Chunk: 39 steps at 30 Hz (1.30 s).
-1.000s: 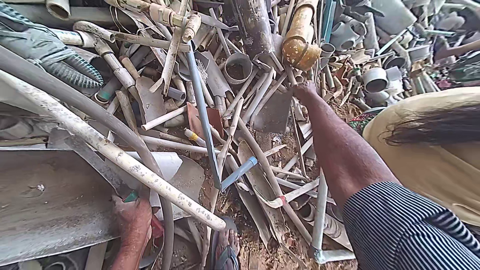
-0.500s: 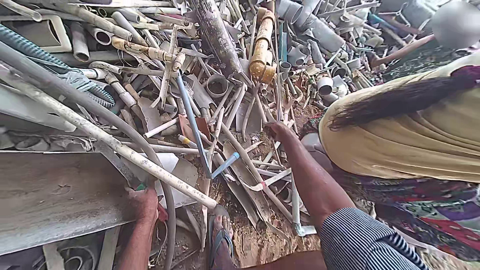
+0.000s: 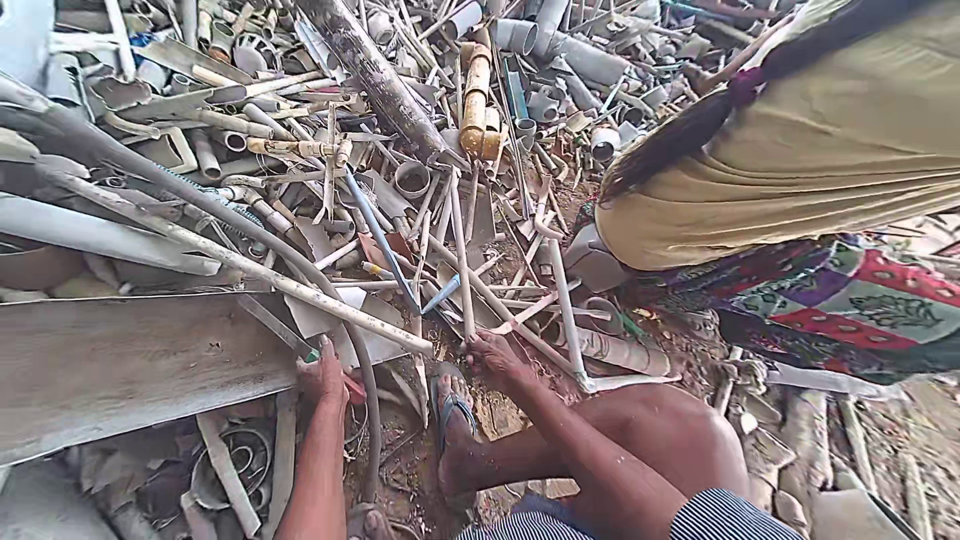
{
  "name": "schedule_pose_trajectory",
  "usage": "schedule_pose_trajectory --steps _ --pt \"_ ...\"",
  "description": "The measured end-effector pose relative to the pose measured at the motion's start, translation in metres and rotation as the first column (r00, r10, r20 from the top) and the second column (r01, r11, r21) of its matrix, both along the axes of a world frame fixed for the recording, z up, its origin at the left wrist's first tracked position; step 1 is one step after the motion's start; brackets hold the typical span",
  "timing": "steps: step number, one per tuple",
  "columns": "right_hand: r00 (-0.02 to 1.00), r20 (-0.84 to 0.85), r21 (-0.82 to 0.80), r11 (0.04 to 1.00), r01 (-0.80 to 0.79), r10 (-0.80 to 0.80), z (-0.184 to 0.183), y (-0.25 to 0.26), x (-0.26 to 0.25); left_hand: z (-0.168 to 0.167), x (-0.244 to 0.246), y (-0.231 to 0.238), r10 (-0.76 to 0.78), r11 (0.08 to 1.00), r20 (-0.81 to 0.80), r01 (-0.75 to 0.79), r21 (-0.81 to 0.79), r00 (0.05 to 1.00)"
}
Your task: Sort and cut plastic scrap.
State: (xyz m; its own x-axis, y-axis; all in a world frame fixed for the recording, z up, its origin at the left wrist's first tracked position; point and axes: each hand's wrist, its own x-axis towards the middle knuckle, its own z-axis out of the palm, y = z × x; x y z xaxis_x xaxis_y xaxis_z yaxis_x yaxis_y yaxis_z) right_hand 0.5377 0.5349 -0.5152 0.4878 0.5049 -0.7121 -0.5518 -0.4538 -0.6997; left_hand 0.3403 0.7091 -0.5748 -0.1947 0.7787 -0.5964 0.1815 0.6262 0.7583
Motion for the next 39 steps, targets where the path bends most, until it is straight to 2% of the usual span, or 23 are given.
schedule_pose_trajectory --steps 3,5,7,10,11,14,15,18,20,24,27,30,35,39 --pt "0.989 0.034 0.121 0.982 -0.147 0.144 0.019 -0.018 -0.029 0.052 -0.007 -0.035 -0.033 0.999 0.224 0.024 0.043 0.974" --pt "0.97 0.068 0.208 0.948 -0.241 0.232 0.028 -0.034 -0.049 0.091 -0.004 -0.055 -0.103 0.995 0.469 0.094 0.043 0.877" --pt "0.947 0.091 0.306 0.897 -0.32 0.307 0.032 -0.049 -0.066 0.122 0.0 -0.07 -0.192 0.98 0.619 0.184 0.078 0.762" --pt "0.905 0.136 0.383 0.821 -0.423 0.403 0.041 -0.065 -0.088 0.146 0.002 -0.085 -0.344 0.938 0.683 0.274 0.214 0.644" --pt "0.887 0.155 0.393 0.796 -0.459 0.435 0.043 -0.069 -0.093 0.15 0.004 -0.089 -0.37 0.928 0.704 0.272 0.253 0.607" --pt "0.853 0.165 0.403 0.755 -0.517 0.496 0.05 -0.081 -0.102 0.153 0.004 -0.097 -0.429 0.897 0.809 0.291 0.332 0.402" --pt "0.845 0.161 0.401 0.749 -0.528 0.509 0.052 -0.084 -0.104 0.153 0.006 -0.101 -0.429 0.899 0.818 0.275 0.342 0.384" --pt "0.791 0.221 0.325 0.722 -0.611 0.57 0.057 -0.093 -0.104 0.152 0.014 -0.115 -0.397 0.915 0.829 0.233 0.328 0.394" --pt "0.755 0.342 0.279 0.707 -0.65 0.559 0.059 -0.097 -0.096 0.153 0.018 -0.122 -0.402 0.913 0.82 0.253 0.321 0.407" --pt "0.767 0.452 0.29 0.738 -0.61 0.456 0.074 -0.098 -0.087 0.159 0.019 -0.13 -0.415 0.909 0.776 0.264 0.324 0.476" --pt "0.702 0.515 0.267 0.685 -0.677 0.492 0.087 -0.095 -0.088 0.156 0.013 -0.134 -0.459 0.889 0.715 0.263 0.376 0.528" --pt "0.653 0.582 0.175 0.71 -0.682 0.484 0.092 -0.088 -0.102 0.154 0.007 -0.143 -0.495 0.864 0.613 0.275 0.421 0.616" --pt "0.672 0.609 0.084 0.809 -0.582 0.42 0.077 -0.078 -0.123 0.156 -0.003 -0.153 -0.563 0.81 0.415 0.377 0.45 0.715" --pt "0.717 0.586 0.147 0.821 -0.552 0.377 0.078 -0.086 -0.126 0.156 -0.011 -0.153 -0.655 0.731 0.285 0.492 0.473 0.7"
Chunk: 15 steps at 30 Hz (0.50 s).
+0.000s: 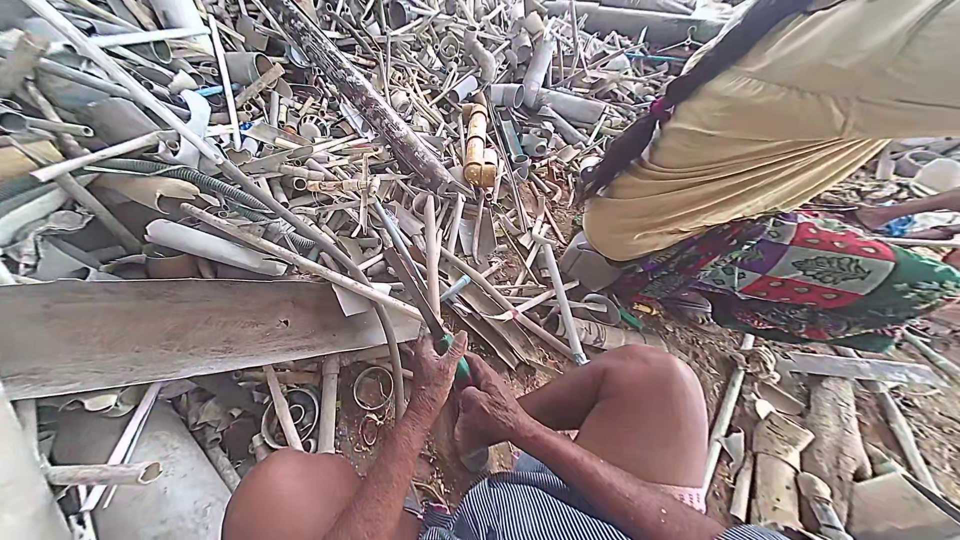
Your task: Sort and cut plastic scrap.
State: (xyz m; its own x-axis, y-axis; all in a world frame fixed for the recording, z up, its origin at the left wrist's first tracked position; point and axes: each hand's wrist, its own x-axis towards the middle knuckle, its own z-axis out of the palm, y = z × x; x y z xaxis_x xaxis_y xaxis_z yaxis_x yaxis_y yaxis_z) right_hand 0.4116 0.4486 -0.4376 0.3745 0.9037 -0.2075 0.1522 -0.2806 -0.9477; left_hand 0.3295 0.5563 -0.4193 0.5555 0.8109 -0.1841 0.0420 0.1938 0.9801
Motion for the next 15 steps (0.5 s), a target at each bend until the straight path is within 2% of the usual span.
schedule_pose_trajectory --steps 4,7,9,13,15 --pt "0.993 -0.106 -0.005 0.999 0.052 -0.052 0.014 -0.008 0.01 0.006 -0.006 0.007 -0.03 0.997 0.06 0.034 -0.073 0.998" --pt "0.986 -0.144 -0.005 0.996 0.086 -0.086 0.006 -0.018 0.023 0.006 -0.007 0.016 -0.044 0.982 0.012 0.046 -0.184 0.999" --pt "0.992 -0.109 -0.036 0.997 0.065 -0.068 0.005 -0.024 0.033 0.004 -0.009 0.018 -0.112 0.96 -0.006 0.107 -0.26 0.994" --pt "0.995 0.054 -0.215 0.974 -0.068 0.081 0.011 -0.034 0.056 0.005 -0.013 0.018 -0.194 0.896 0.078 0.209 -0.392 0.978" --pt "0.988 0.116 -0.247 0.966 -0.073 0.105 0.015 -0.035 0.063 0.008 -0.012 0.017 -0.215 0.854 0.108 0.241 -0.461 0.971"
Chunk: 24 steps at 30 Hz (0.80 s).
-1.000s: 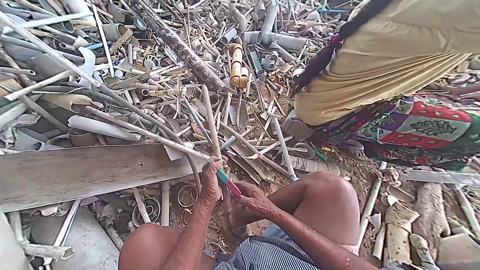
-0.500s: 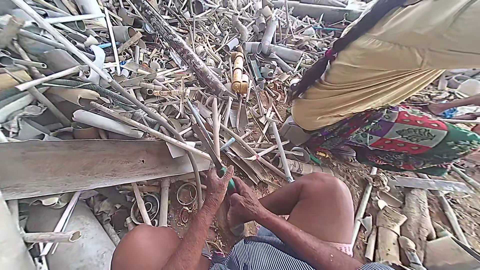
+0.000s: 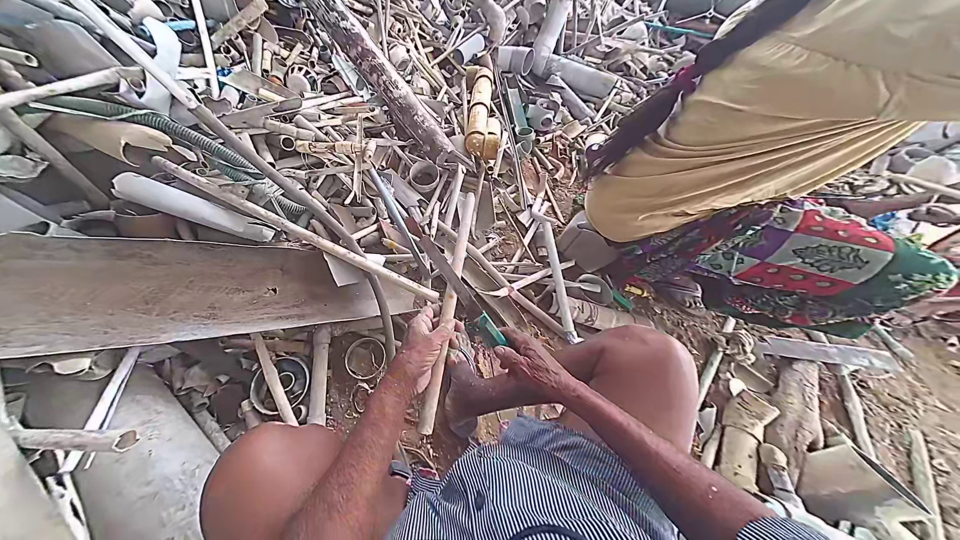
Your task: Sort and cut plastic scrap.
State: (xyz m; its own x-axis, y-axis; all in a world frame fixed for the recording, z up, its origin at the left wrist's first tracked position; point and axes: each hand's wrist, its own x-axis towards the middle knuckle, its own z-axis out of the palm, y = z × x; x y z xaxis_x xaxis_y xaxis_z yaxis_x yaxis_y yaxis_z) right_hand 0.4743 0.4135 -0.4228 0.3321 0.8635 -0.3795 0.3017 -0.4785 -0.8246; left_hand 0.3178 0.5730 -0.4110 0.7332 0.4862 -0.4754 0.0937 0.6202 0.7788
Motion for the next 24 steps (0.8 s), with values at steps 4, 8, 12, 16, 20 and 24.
schedule_pose_trajectory --steps 4,8,12,16,20,24 --pt "0.995 0.093 0.06 0.997 0.04 -0.046 0.006 0.001 0.006 0.0 0.004 -0.002 0.014 0.998 0.012 -0.014 -0.066 1.0" --pt "0.988 0.149 0.014 0.999 0.048 -0.05 0.007 0.003 0.016 0.001 0.006 -0.002 0.01 0.998 0.02 -0.009 -0.058 1.0" --pt "0.962 0.271 -0.006 1.0 0.007 -0.006 0.008 0.001 0.014 0.0 0.006 -0.003 -0.047 0.999 0.021 0.047 -0.013 0.999" --pt "0.88 0.453 0.005 0.987 -0.159 0.14 0.009 -0.006 0.004 0.002 0.008 -0.002 -0.085 0.996 -0.027 0.084 -0.039 0.996" --pt "0.808 0.552 0.058 0.957 -0.283 0.206 0.007 -0.011 0.009 0.004 0.009 -0.004 -0.168 0.983 -0.052 0.164 -0.079 0.984" --pt "0.745 0.654 0.129 0.95 -0.286 0.135 0.005 0.002 0.047 0.002 0.009 -0.004 -0.229 0.973 0.01 0.23 -0.014 0.973"
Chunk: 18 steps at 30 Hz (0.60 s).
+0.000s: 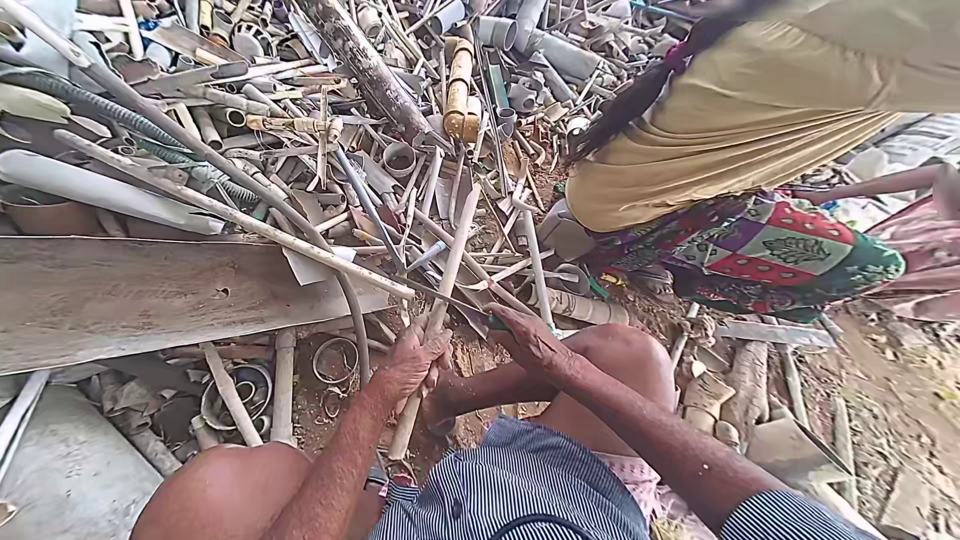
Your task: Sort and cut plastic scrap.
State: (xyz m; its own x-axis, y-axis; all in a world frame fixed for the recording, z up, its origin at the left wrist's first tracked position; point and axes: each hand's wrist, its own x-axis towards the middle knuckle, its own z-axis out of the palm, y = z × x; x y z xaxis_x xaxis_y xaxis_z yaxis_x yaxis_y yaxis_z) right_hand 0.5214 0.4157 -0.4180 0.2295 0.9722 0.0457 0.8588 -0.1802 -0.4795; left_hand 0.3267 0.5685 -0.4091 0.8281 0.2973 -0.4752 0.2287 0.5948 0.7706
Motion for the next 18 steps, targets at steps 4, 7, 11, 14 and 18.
schedule_pose_trajectory --steps 4,7,11,14,18 --pt "0.934 0.002 -0.221 0.911 0.348 -0.356 0.025 0.045 0.08 -0.005 0.004 -0.006 0.001 0.999 -0.048 0.001 0.043 0.999" --pt "0.904 0.051 -0.227 0.876 0.425 -0.425 0.043 0.061 0.097 -0.007 0.007 -0.008 0.051 0.996 -0.062 -0.046 0.074 0.997" --pt "0.993 0.06 -0.219 0.969 0.114 -0.103 0.034 0.025 0.021 -0.009 0.007 -0.005 0.081 0.988 -0.071 -0.07 0.137 0.994" --pt "0.993 0.074 -0.037 0.995 -0.09 0.093 0.006 -0.003 -0.01 -0.011 0.007 -0.004 0.07 0.984 -0.088 -0.054 0.17 0.994" --pt "0.969 0.005 -0.214 0.946 0.242 -0.247 0.025 0.025 0.064 -0.01 0.01 -0.009 -0.001 0.993 -0.068 0.01 0.121 0.998"
